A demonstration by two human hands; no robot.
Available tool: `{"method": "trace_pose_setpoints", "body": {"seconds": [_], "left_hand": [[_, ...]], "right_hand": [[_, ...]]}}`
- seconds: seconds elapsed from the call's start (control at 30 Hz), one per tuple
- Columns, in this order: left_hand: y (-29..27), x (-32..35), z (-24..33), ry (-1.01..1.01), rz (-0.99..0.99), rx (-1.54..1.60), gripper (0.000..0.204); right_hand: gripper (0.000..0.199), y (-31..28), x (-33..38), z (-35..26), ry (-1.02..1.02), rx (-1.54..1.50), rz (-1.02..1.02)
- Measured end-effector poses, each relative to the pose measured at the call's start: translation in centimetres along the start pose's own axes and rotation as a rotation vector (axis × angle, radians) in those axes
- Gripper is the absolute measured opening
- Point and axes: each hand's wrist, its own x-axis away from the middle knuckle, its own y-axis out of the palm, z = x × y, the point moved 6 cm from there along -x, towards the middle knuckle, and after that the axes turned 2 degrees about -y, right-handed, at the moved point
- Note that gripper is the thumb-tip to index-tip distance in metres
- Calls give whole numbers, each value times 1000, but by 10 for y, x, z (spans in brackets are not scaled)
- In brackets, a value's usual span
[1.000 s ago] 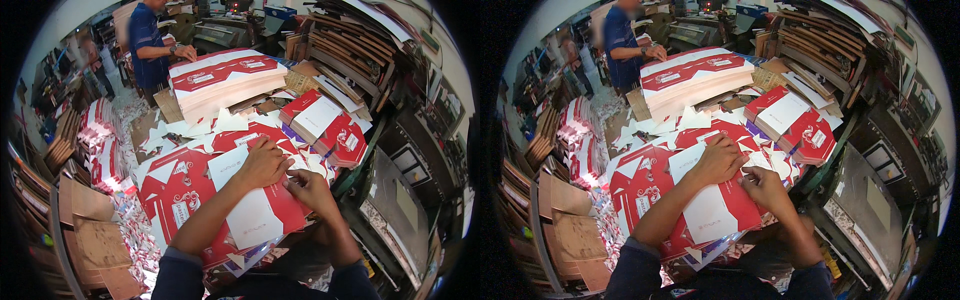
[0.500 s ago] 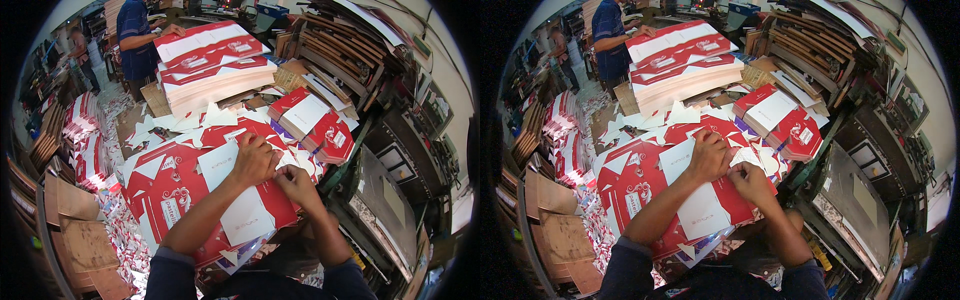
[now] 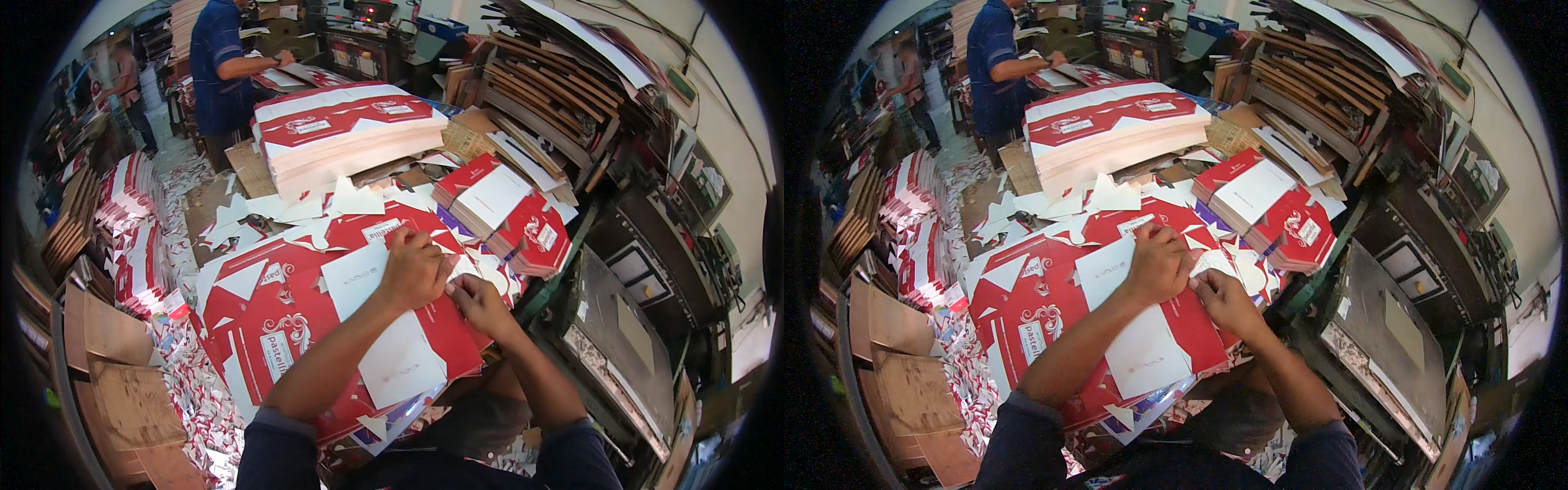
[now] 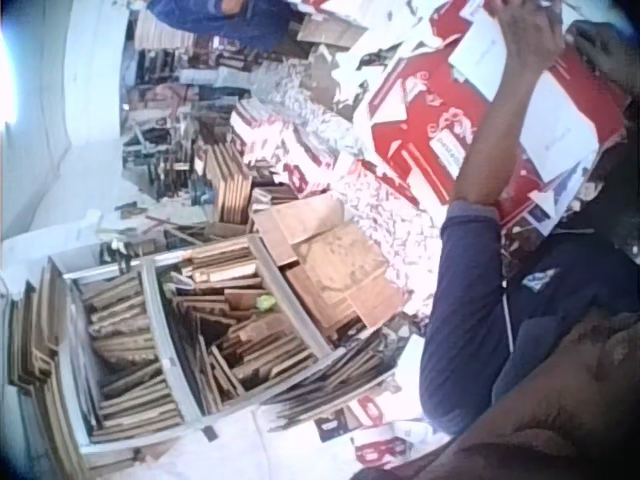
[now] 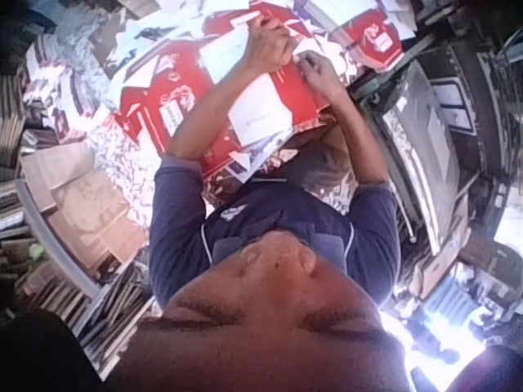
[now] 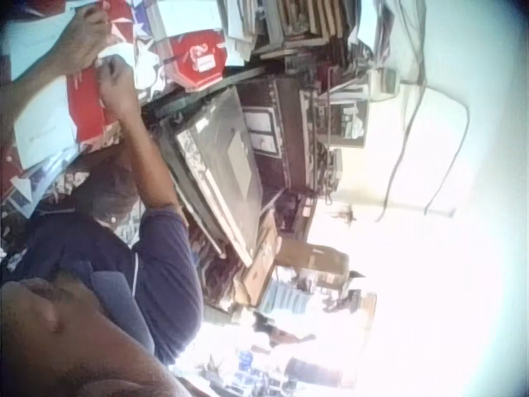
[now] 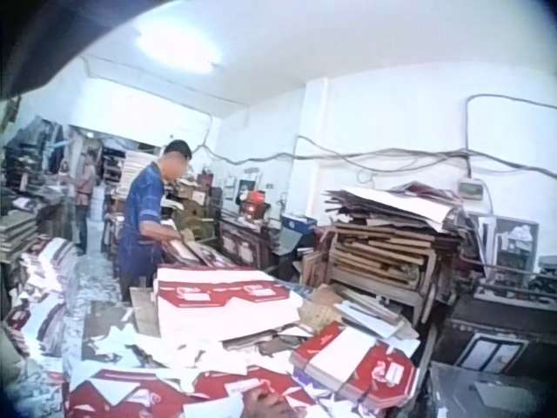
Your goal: The person folds and assembles red and white printed cardboard boxes by hand. They repeatedly pick up flat sheets, fold along pre-scored lines, and tuck flaps to form the box structure. A coworker in the background also handles similar materials.
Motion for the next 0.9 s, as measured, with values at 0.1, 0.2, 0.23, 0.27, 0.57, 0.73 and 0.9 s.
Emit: {"method": "trace_pose_setpoints", "body": {"seconds": [0.1,0.2,0.23,0.27,0.57,0.73,0.9], "left_hand": [[-2,3,-3,-4,5,-21,35],[-3,4,-4,-10,10,-26,36],[-3,5,-4,-3,10,-5,36],[-2,5,-3,2,8,16,36],[11,12,-9,-63,-39,13,36],[16,21,-17,-88,-46,58,59],[28,24,-20,-136,-182,-23,68]], "right_hand": [[20,3,15,-48,-359,488,206],[24,5,6,-44,-281,495,57],[25,0,0,-33,-265,448,-3],[28,-3,-9,-8,-43,183,-188],[34,-9,-16,19,-47,182,-298],[28,-11,-25,15,228,145,-360],[16,-1,-20,-14,-41,823,-226]]}}
